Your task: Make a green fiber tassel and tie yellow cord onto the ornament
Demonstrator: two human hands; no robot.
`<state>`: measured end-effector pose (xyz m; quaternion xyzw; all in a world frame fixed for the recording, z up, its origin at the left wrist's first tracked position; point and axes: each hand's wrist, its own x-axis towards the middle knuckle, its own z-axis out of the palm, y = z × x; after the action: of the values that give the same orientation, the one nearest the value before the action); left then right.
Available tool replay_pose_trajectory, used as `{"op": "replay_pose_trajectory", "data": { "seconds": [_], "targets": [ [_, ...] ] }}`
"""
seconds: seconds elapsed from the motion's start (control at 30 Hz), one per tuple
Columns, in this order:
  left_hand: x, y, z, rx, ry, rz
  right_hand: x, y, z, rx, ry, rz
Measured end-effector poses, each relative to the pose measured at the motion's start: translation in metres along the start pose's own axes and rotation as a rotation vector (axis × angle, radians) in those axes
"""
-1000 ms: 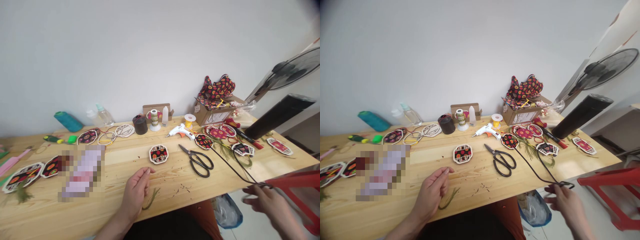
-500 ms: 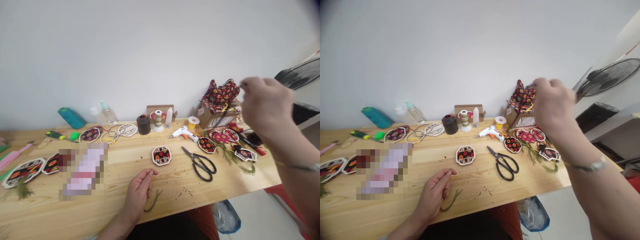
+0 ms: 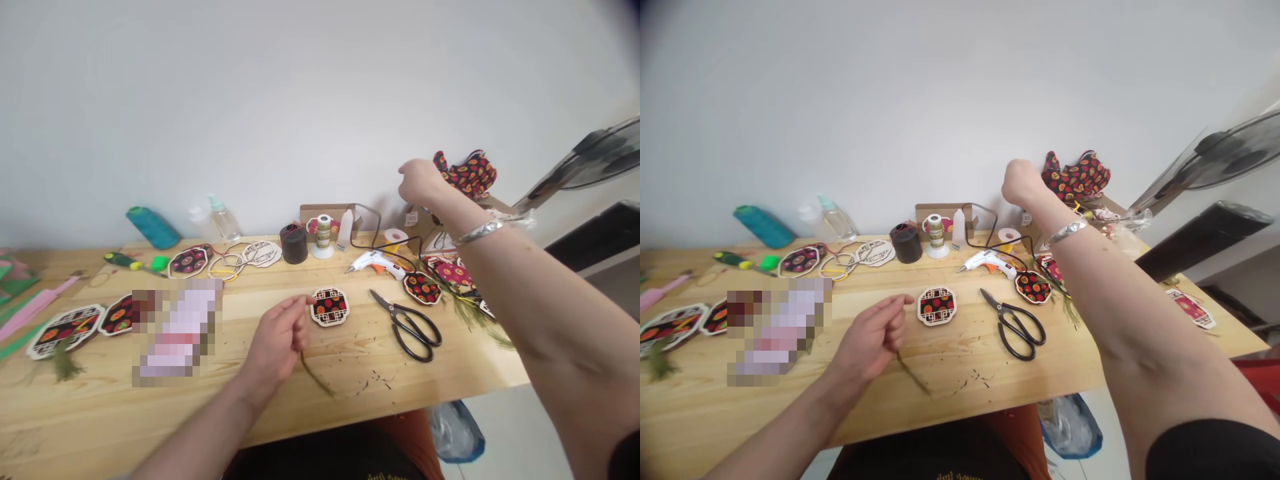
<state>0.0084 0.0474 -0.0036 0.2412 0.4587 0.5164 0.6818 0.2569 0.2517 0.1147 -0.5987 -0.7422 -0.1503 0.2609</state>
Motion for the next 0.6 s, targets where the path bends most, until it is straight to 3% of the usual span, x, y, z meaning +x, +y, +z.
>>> {"op": "replay_pose_trajectory", "data": {
  "seconds": [0.1, 0.13, 0.2, 0.3, 0.4, 0.6],
  "targets": [
    [0.008, 0.006, 0.010, -0.033, -0.043, 0.010, -0.038, -0.028, -0.024, 0.062, -0.116, 0.116],
    [0.009, 0.005, 0.012, -0.043, -0.051, 0.019, -0.056, -0.040, -0.030, 0.171, -0.151, 0.123],
    [0.008, 0.003, 0.016, -0.061, -0.073, 0.026, -0.097, -0.062, -0.033, 0.492, -0.356, 0.147],
    [0.002, 0.000, 0.021, -0.065, -0.114, 0.008, -0.157, -0.086, -0.018, 0.936, -0.545, 0.298],
    [-0.004, -0.005, 0.024, -0.049, -0.136, -0.009, -0.198, -0.101, 0.004, 1.314, -0.703, 0.519],
    [-0.010, -0.018, 0.027, -0.025, -0.135, -0.079, -0.227, -0.119, 0.021, 1.743, -0.774, 0.697]
  ]
}}
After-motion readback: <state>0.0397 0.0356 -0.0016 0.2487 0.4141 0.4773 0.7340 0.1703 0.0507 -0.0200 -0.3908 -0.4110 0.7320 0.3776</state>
